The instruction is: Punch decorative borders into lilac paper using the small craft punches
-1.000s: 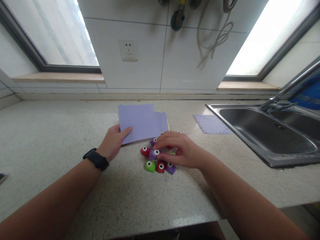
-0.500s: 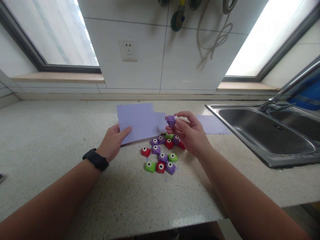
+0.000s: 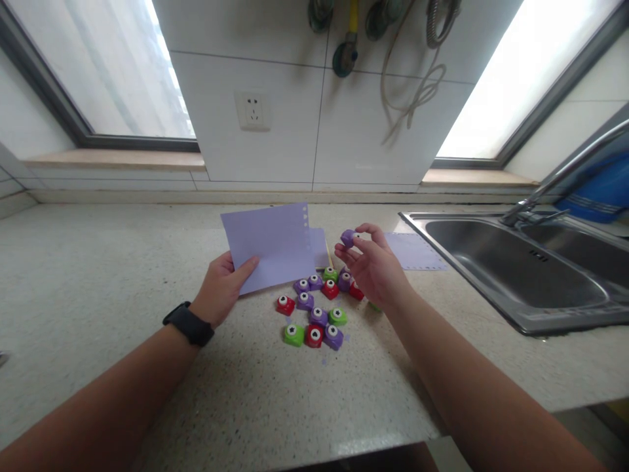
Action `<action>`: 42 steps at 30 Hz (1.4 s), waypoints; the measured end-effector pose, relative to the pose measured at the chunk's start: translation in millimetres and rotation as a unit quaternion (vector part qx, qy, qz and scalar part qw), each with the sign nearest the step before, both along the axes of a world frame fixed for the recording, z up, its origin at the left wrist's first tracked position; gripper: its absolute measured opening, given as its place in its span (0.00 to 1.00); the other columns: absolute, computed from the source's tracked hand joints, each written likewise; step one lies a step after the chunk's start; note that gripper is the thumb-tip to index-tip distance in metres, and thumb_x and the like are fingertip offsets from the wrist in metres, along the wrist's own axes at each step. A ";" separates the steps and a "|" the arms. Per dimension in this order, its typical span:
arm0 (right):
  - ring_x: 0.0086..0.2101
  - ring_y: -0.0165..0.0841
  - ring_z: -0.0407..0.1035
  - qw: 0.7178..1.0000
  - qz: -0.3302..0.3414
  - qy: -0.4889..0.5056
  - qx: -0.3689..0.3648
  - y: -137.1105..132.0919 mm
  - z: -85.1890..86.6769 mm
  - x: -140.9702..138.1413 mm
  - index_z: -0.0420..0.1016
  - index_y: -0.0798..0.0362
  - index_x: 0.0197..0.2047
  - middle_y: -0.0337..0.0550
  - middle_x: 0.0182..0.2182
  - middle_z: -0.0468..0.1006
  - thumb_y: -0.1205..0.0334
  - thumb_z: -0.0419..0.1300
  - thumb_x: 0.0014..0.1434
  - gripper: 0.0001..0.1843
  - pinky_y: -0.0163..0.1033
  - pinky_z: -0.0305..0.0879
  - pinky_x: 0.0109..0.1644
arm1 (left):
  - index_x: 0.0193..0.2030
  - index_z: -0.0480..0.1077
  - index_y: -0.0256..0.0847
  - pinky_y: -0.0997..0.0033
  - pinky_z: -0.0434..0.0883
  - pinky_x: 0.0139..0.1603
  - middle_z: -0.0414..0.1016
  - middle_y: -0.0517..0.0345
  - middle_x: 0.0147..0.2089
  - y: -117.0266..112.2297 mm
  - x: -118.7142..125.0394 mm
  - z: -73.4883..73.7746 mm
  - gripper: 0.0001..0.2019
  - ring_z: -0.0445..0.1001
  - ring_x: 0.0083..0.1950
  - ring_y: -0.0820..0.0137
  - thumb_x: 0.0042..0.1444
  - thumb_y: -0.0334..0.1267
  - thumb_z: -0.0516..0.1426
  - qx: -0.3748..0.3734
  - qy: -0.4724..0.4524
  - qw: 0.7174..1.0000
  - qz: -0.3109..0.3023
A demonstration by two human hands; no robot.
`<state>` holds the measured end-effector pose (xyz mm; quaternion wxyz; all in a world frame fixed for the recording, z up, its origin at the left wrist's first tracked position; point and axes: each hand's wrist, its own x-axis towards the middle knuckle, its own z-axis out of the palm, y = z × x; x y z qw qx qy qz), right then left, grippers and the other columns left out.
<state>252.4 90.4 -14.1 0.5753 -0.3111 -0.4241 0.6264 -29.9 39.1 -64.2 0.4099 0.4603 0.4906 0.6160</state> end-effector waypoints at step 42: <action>0.41 0.33 0.76 0.992 0.126 -0.031 -0.004 -6.5 -11.2 -6.9 0.80 0.48 0.43 0.40 0.41 0.82 0.55 0.77 0.50 0.18 0.50 0.71 0.62 | 0.52 0.79 0.39 0.53 0.76 0.57 0.82 0.47 0.55 -8.5 10.2 3.6 0.24 0.81 0.52 0.56 0.51 0.48 0.71 0.013 -0.056 0.998 0.030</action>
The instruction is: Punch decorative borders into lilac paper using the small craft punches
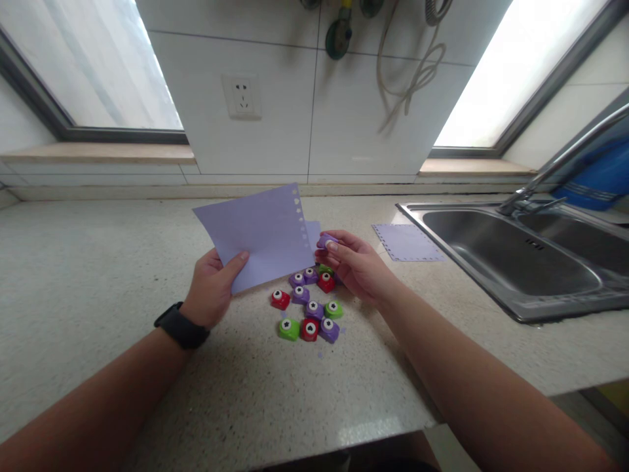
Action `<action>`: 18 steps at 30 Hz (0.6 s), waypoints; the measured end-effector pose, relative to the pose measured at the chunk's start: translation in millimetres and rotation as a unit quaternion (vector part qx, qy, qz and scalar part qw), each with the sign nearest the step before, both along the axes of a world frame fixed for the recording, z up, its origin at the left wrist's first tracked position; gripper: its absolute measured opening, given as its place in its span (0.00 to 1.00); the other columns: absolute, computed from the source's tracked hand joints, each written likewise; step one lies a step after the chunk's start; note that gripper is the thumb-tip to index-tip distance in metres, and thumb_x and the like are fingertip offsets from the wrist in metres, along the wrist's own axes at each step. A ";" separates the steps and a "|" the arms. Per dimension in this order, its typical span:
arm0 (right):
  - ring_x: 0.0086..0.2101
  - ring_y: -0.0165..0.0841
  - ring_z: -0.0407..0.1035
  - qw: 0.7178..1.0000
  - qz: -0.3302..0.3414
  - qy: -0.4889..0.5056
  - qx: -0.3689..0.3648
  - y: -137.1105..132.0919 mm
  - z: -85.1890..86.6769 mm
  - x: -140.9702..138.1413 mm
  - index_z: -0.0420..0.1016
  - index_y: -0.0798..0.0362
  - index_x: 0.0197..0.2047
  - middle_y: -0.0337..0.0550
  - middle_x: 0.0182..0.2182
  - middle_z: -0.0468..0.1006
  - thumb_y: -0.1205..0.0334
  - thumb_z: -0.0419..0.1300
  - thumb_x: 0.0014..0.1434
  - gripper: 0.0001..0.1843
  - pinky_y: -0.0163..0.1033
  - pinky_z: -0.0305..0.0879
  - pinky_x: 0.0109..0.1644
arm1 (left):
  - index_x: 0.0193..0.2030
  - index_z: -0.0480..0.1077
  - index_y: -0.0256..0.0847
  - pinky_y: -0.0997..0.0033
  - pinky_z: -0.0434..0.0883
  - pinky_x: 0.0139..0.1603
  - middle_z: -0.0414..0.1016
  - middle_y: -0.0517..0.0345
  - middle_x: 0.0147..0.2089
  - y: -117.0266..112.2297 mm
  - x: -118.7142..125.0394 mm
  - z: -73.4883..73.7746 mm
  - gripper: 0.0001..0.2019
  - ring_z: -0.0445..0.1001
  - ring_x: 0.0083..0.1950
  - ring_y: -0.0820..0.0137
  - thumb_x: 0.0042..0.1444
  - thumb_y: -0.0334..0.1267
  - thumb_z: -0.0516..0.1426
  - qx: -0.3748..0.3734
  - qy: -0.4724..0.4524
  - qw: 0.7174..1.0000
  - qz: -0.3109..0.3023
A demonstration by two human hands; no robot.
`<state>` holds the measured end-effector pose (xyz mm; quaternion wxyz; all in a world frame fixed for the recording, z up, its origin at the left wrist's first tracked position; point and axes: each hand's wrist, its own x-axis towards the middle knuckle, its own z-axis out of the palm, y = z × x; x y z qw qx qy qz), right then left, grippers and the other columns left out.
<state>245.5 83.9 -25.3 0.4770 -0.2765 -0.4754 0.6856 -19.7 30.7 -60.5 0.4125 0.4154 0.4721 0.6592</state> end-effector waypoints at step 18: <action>0.39 0.30 0.74 0.999 0.024 -0.030 0.014 -1.7 -6.0 -3.3 0.81 0.48 0.44 0.39 0.40 0.81 0.56 0.75 0.53 0.16 0.41 0.73 0.52 | 0.53 0.79 0.39 0.53 0.75 0.59 0.81 0.46 0.55 -0.8 -0.5 -0.2 0.24 0.80 0.54 0.55 0.52 0.48 0.71 0.002 0.018 1.000 -0.009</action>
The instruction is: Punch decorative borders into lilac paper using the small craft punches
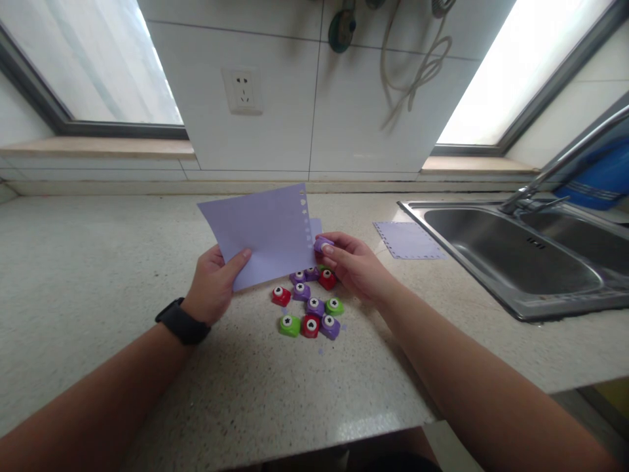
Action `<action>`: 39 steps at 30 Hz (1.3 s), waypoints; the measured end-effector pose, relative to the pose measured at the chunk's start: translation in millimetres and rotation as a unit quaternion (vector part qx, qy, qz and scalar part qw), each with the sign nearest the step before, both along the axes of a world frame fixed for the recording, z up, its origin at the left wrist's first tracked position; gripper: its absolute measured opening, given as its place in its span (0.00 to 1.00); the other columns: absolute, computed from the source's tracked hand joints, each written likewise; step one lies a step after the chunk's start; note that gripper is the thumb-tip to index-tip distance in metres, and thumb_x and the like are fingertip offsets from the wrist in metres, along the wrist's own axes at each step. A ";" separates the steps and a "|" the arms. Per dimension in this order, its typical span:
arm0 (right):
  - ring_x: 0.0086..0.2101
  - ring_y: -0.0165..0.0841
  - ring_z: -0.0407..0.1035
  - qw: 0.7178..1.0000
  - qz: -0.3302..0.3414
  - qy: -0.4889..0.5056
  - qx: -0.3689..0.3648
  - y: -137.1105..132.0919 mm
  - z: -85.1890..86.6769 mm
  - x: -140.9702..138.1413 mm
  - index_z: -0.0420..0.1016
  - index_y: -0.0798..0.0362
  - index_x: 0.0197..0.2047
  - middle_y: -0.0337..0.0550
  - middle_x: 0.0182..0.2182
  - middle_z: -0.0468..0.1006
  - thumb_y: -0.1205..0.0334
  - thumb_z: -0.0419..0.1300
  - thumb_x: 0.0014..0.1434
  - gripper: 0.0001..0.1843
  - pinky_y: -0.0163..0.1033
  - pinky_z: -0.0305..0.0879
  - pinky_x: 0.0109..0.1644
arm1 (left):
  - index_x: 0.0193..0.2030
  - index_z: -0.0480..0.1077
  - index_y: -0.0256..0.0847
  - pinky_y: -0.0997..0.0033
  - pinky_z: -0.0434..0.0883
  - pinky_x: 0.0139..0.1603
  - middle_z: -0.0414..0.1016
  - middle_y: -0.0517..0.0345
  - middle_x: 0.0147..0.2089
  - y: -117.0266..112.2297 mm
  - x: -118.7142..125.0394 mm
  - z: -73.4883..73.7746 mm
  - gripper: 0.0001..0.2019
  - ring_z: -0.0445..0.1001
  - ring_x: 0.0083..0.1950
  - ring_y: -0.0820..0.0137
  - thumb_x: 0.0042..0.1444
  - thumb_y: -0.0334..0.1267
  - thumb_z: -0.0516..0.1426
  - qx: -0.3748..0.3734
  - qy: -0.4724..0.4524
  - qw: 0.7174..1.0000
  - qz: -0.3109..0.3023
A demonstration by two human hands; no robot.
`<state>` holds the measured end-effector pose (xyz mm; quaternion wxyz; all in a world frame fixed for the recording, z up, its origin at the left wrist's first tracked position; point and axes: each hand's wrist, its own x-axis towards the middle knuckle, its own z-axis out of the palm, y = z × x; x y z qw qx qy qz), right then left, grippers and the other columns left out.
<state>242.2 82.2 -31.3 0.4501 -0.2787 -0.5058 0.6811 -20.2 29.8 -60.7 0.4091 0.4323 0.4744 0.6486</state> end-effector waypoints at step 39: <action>0.30 0.28 0.70 0.986 0.063 -0.148 0.050 -1.3 -1.7 5.8 0.77 0.52 0.46 0.41 0.34 0.78 0.58 0.74 0.54 0.19 0.35 0.67 0.30 | 0.52 0.80 0.40 0.57 0.76 0.58 0.82 0.48 0.54 2.3 -2.7 -8.0 0.21 0.81 0.50 0.60 0.54 0.46 0.70 0.011 0.000 1.000 -0.018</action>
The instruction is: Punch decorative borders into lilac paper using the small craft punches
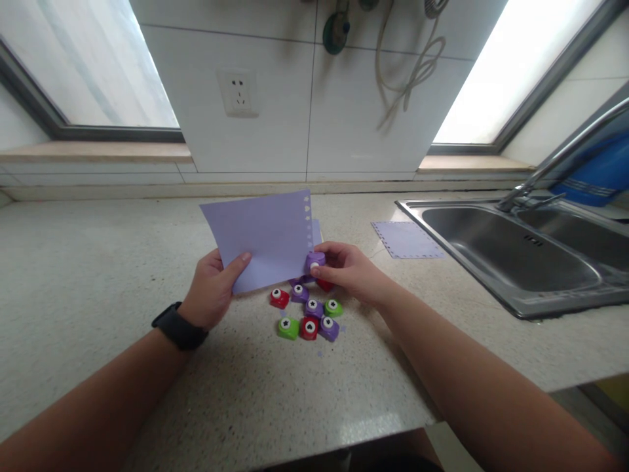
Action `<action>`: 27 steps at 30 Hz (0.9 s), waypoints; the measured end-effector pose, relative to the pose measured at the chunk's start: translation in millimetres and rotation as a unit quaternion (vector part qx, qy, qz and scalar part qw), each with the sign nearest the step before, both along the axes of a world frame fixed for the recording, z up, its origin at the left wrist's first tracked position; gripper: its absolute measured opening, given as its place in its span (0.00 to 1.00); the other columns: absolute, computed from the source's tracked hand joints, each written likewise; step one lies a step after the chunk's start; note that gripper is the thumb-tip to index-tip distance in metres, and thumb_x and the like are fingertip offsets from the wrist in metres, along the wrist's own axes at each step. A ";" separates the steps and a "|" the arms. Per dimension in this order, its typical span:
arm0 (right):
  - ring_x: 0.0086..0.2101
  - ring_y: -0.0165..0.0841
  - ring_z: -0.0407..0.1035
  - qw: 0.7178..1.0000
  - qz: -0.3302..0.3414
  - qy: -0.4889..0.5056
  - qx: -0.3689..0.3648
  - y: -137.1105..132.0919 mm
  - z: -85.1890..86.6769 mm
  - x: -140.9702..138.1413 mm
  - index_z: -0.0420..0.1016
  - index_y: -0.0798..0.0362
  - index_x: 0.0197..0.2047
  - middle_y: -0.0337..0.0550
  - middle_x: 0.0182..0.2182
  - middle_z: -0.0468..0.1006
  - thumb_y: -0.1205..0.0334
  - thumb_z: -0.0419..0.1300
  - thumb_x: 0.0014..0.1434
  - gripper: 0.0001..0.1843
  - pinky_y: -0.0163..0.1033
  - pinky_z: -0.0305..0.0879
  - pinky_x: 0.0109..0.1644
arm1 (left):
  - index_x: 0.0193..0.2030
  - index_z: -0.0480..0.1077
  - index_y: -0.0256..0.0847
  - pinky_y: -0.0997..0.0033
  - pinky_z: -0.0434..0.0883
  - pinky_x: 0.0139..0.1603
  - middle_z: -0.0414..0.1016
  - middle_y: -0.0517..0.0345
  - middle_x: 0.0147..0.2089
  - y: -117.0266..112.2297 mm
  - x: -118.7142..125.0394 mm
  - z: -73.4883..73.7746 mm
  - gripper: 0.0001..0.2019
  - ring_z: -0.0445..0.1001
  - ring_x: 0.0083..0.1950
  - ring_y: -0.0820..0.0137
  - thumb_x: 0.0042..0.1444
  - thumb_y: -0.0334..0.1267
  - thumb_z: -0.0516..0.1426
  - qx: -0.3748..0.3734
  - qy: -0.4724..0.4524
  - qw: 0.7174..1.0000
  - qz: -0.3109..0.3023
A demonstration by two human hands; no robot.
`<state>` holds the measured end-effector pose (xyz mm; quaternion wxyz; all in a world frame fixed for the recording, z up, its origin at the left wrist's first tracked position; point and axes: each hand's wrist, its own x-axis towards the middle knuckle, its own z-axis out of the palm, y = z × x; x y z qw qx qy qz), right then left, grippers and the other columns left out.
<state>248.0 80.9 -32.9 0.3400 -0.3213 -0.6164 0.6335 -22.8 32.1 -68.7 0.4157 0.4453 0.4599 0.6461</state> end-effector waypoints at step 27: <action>0.28 0.26 0.69 1.000 0.004 -0.027 0.004 -3.2 4.4 0.4 0.78 0.55 0.44 0.39 0.31 0.78 0.59 0.74 0.54 0.17 0.33 0.66 0.29 | 0.52 0.80 0.41 0.57 0.76 0.58 0.83 0.49 0.53 -0.7 -0.8 -1.1 0.19 0.81 0.51 0.59 0.55 0.45 0.69 0.003 0.013 1.000 -0.010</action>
